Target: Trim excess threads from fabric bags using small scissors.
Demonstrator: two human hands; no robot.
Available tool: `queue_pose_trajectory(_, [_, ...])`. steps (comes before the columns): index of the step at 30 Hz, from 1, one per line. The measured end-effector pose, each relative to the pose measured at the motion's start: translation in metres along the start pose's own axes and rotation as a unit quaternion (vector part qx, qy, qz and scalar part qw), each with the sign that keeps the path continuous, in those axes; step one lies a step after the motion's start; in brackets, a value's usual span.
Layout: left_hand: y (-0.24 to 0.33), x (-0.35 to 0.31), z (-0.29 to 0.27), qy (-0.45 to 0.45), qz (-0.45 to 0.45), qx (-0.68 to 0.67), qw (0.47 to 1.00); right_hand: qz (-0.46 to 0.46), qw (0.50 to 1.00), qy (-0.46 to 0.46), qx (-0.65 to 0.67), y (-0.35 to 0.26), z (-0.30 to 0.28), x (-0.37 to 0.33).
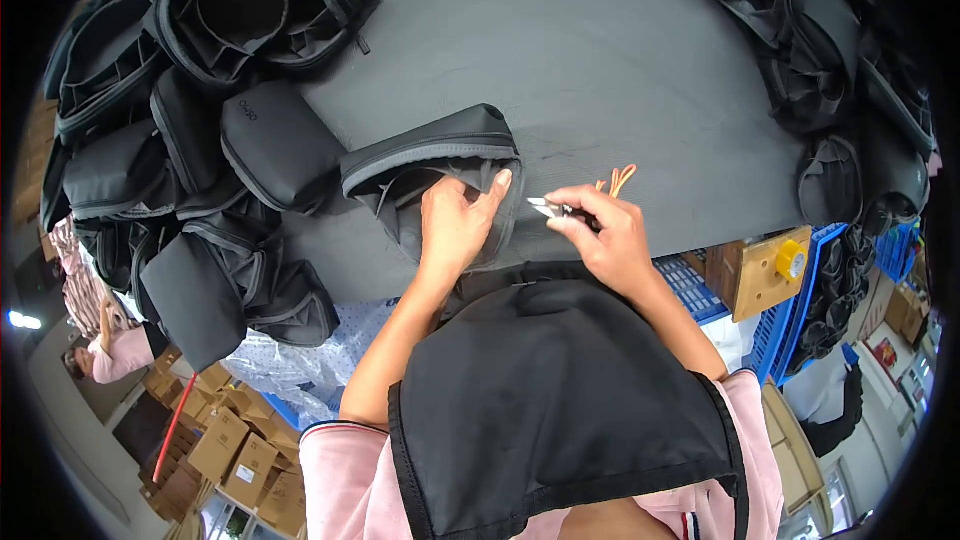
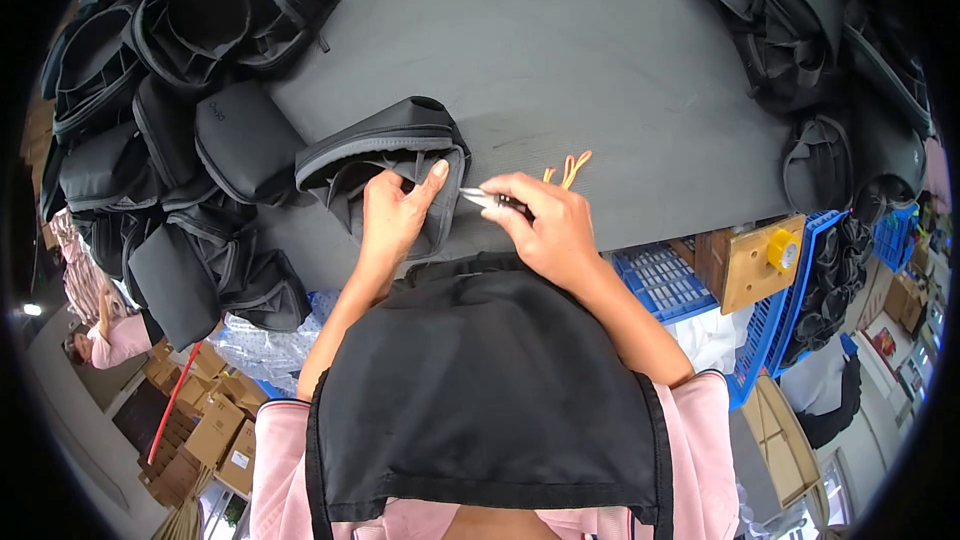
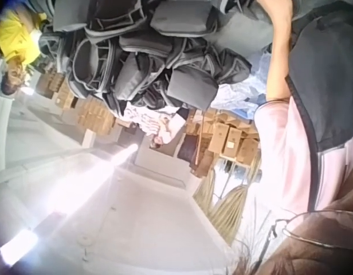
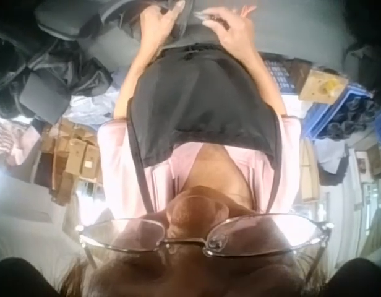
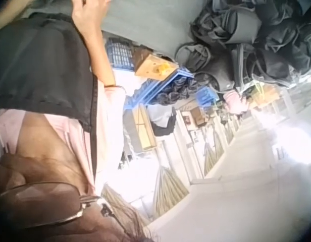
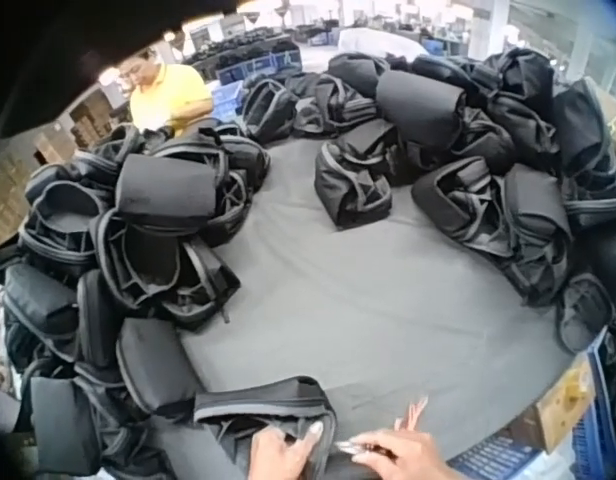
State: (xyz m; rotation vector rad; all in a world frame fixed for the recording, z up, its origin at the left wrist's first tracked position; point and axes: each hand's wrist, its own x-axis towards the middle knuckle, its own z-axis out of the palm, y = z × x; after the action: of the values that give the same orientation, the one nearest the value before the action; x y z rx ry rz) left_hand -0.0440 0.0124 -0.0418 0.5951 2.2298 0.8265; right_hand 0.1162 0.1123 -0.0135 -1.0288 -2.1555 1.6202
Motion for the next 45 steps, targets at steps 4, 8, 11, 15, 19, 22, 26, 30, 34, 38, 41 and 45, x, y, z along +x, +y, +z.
queue_pose_trajectory(4, [0.003,0.004,-0.003,-0.009,-0.006,-0.004,1.0,-0.106,0.989,-0.015,-0.105,0.003,0.004,-0.003])
queue_pose_trajectory(8, [0.01,0.005,-0.007,-0.028,-0.024,-0.017,0.999,-0.153,0.982,-0.002,-0.114,0.006,0.007,-0.001])
queue_pose_trajectory(11, [0.004,0.006,-0.005,-0.038,-0.036,-0.038,0.998,-0.184,0.974,-0.001,-0.13,0.006,0.008,0.0])
queue_pose_trajectory(15, [0.003,0.007,-0.004,-0.04,-0.038,-0.048,0.997,-0.193,0.969,0.017,-0.152,0.004,0.011,0.001])
queue_pose_trajectory(19, [0.009,0.007,-0.009,-0.032,-0.031,-0.033,0.998,-0.251,0.946,0.04,-0.199,0.004,0.009,-0.001])
queue_pose_trajectory(22, [0.018,0.01,-0.024,-0.06,-0.037,-0.05,0.996,-0.121,0.991,0.049,-0.017,0.006,0.011,-0.008])
queue_pose_trajectory(26, [0.03,-0.007,-0.048,-0.18,0.065,-0.047,0.98,-0.01,0.99,-0.075,0.121,-0.002,0.018,0.028])
queue_pose_trajectory(30, [0.03,-0.048,-0.039,0.001,0.266,0.143,0.953,-0.024,0.991,-0.047,0.12,0.013,0.036,0.041])
queue_pose_trajectory(34, [0.004,-0.051,-0.027,0.041,0.221,0.075,0.971,-0.064,0.987,-0.122,0.082,0.017,0.027,0.042])
queue_pose_trajectory(38, [0.015,-0.046,-0.037,-0.192,-0.038,-0.006,0.981,-0.12,0.937,-0.329,-0.01,0.017,-0.003,0.057])
queue_pose_trajectory(41, [0.008,-0.041,-0.034,-0.36,-0.016,-0.124,0.924,-0.116,0.915,-0.385,-0.001,0.017,-0.014,0.062])
queue_pose_trajectory(45, [0.001,-0.043,-0.02,-0.327,-0.131,-0.389,0.852,-0.018,0.999,-0.011,-0.028,0.005,-0.007,0.023])
